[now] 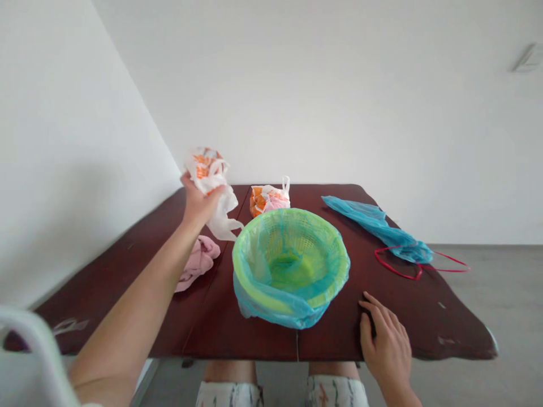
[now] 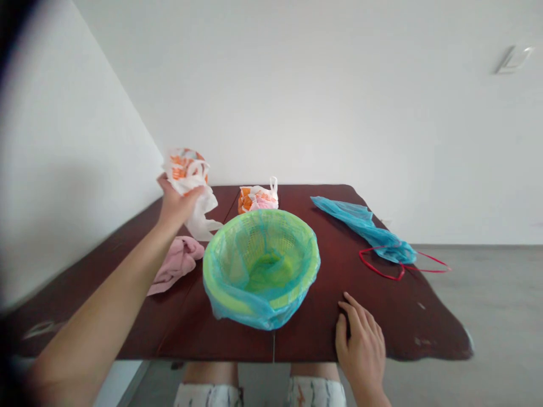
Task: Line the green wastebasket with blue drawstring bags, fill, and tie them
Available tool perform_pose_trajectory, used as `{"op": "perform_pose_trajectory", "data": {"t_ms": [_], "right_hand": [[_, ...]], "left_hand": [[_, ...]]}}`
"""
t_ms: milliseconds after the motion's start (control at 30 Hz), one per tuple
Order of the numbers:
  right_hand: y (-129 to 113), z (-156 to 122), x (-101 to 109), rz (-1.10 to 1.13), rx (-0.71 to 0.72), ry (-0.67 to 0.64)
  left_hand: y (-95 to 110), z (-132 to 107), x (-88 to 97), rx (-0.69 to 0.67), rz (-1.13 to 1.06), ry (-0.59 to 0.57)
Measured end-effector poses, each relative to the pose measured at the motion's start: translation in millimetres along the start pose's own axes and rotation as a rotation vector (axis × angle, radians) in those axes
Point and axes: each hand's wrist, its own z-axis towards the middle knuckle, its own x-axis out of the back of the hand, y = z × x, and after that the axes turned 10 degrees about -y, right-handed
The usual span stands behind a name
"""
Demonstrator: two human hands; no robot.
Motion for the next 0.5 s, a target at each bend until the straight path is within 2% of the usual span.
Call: {"op": "perform_pose_trajectory", "data": {"t_ms": [67, 100, 167, 233, 267, 333, 400, 500], "right_hand": [[-0.9, 0.7, 0.3, -0.001, -0.001, 0.007], [-1.2, 1.0, 0.4, 0.000, -0.002, 0.013], [-1.2, 1.5, 0.1, 0.002, -0.003, 0.019], [-0.6, 1.7, -0.7, 0.002, -0.001, 0.026], [-0.2, 1.6, -1.2, 0.001, 0.002, 0.029], [0.4, 1.5, -1.8, 0.000, 0.011, 0.034], [0.3, 1.2, -1.6, 0.005, 0.020, 0.038], [-1.1, 0.8, -0.7, 0.018, 0.016, 0.038]], "left_hand": [[34.3, -10.3, 33.6, -0.419, -0.223, 0.228], [53.6, -19.9, 49.7, -0.591, -0.230, 0.282], [93.3, -46.0, 76.0, -0.789, -0.090, 0.253], [128.8, -74.7, 88.6, -0.851, 0.047, 0.104], [143.0, -87.0, 88.7, -0.887, 0.091, 0.011], [162.1, -103.8, 77.7, -0.965, 0.178, -0.197], [169.6, -109.6, 56.7, -1.019, 0.263, -0.404], [168.8, -105.7, 19.6, -1.045, 0.351, -0.735]]}}
